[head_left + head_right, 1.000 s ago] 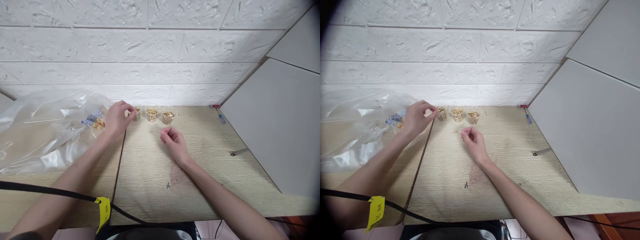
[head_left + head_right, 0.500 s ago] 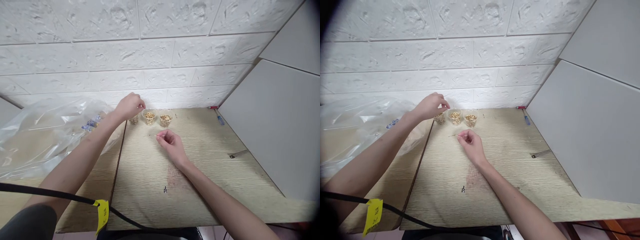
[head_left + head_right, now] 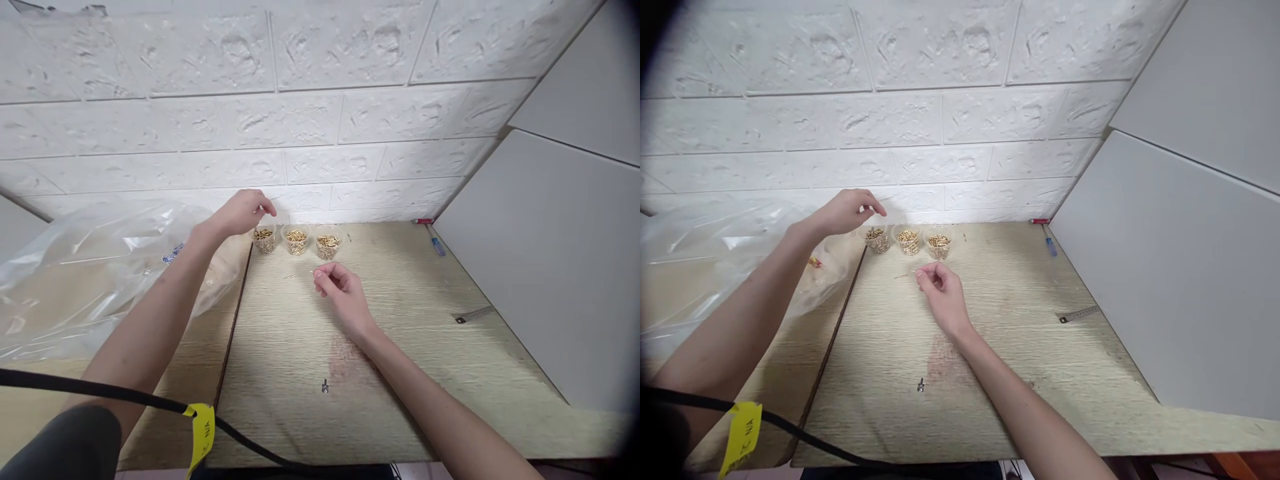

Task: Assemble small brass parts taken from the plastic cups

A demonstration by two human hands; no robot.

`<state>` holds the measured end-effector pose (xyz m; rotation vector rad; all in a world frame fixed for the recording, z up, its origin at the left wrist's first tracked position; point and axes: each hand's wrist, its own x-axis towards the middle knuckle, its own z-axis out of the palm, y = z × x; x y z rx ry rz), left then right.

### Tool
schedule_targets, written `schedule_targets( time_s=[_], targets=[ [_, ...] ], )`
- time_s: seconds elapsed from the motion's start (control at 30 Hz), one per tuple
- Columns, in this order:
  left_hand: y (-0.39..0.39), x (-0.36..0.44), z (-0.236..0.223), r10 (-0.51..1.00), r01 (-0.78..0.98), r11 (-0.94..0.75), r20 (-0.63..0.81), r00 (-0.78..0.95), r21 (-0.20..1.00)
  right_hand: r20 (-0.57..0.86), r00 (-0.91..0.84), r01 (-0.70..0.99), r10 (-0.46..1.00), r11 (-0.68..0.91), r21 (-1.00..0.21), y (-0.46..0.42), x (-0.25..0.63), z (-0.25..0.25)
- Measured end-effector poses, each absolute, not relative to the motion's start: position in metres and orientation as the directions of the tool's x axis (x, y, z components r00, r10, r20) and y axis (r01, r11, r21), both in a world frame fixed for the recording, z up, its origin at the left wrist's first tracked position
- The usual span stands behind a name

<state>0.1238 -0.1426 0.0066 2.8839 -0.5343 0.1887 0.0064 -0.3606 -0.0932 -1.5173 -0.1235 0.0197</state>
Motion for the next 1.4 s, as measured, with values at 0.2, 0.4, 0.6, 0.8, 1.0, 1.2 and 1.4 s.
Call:
schedule_targets(
  time_s=[0.2,0.4,0.6,0.8,1.0,1.2,1.4],
  targets=[
    [-0.117,0.124,0.001,-0.259,-0.272,-0.918,0.084,0.962,0.289,0.069,0.994,0.068,0.088,0.024,-0.997,-0.360,0.008,-0.097],
    [-0.123,0.129,-0.010,-0.483,-0.486,-0.812,0.094,0.870,0.323,0.071,0.995,0.069,0.072,0.026,-0.997,-0.361,0.010,-0.100],
    [-0.127,0.131,-0.012,-0.420,-0.388,-0.872,-0.048,0.906,0.296,0.200,0.979,0.204,0.043,-0.131,-0.970,-0.366,0.008,-0.093],
    [-0.118,0.131,-0.016,-0.382,-0.359,-0.882,-0.019,0.924,0.305,0.540,0.732,0.677,0.415,-0.530,-0.510,-0.360,0.034,-0.054],
    [-0.104,0.128,-0.022,-0.273,-0.265,-0.908,0.021,0.962,0.326,0.214,0.684,0.702,0.698,-0.709,0.070,-0.335,0.083,-0.024],
    [-0.107,0.113,-0.022,-0.339,-0.366,-0.923,0.204,0.918,0.118,0.142,0.776,0.629,0.615,-0.772,-0.093,-0.319,0.119,-0.026],
    [-0.128,0.104,-0.023,-0.386,-0.411,-0.888,0.151,0.910,0.207,0.175,0.767,0.631,0.617,-0.678,-0.377,-0.305,0.151,-0.024]
  ],
)
